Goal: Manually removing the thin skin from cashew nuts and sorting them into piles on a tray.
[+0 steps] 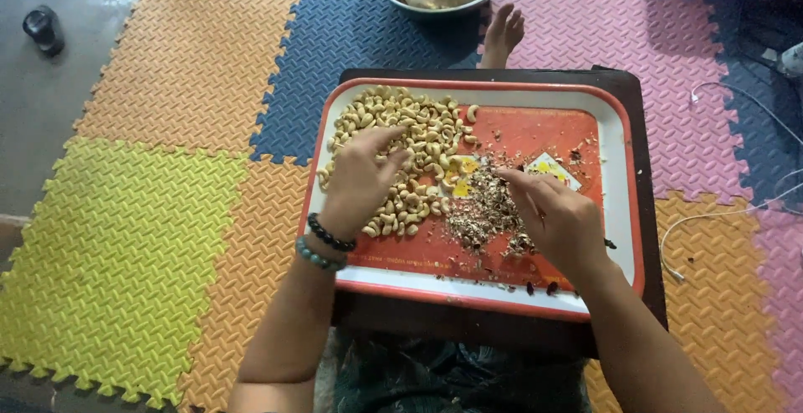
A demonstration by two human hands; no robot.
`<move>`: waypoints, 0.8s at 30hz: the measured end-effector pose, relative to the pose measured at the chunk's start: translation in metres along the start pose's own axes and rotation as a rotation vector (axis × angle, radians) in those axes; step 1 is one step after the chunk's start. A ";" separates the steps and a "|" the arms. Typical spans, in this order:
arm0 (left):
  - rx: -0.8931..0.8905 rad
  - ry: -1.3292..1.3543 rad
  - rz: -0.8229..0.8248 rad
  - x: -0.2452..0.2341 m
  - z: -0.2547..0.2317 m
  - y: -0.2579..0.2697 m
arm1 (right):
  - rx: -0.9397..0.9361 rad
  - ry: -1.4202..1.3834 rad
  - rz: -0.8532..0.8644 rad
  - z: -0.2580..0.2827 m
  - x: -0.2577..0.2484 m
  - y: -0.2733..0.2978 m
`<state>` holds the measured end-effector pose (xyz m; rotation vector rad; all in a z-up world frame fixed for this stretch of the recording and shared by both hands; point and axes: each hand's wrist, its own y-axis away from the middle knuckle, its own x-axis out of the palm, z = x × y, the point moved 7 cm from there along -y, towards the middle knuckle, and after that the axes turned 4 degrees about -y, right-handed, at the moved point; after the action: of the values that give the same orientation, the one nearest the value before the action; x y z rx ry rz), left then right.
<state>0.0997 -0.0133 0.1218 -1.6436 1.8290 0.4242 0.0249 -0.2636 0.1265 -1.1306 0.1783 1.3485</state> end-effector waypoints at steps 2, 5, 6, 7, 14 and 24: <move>0.016 -0.142 -0.023 -0.013 0.015 0.002 | 0.004 -0.009 0.004 0.000 0.000 0.000; 0.057 -0.362 0.024 -0.010 0.030 0.007 | 0.013 -0.016 -0.002 -0.005 0.001 0.001; 0.079 -0.440 0.086 -0.003 0.034 0.010 | 0.010 -0.018 -0.008 -0.007 0.002 0.002; 0.080 -0.440 0.088 -0.004 0.021 0.015 | 0.012 -0.017 -0.008 -0.006 0.002 0.002; 0.131 -0.423 0.399 0.038 0.035 0.008 | 0.034 -0.048 0.012 -0.004 0.004 0.001; 0.179 -0.421 0.070 0.044 0.076 -0.038 | 0.067 -0.046 -0.002 -0.010 0.007 0.003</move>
<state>0.1540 -0.0058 0.0436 -1.2601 1.5604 0.5718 0.0297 -0.2669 0.1154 -1.0424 0.1871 1.3561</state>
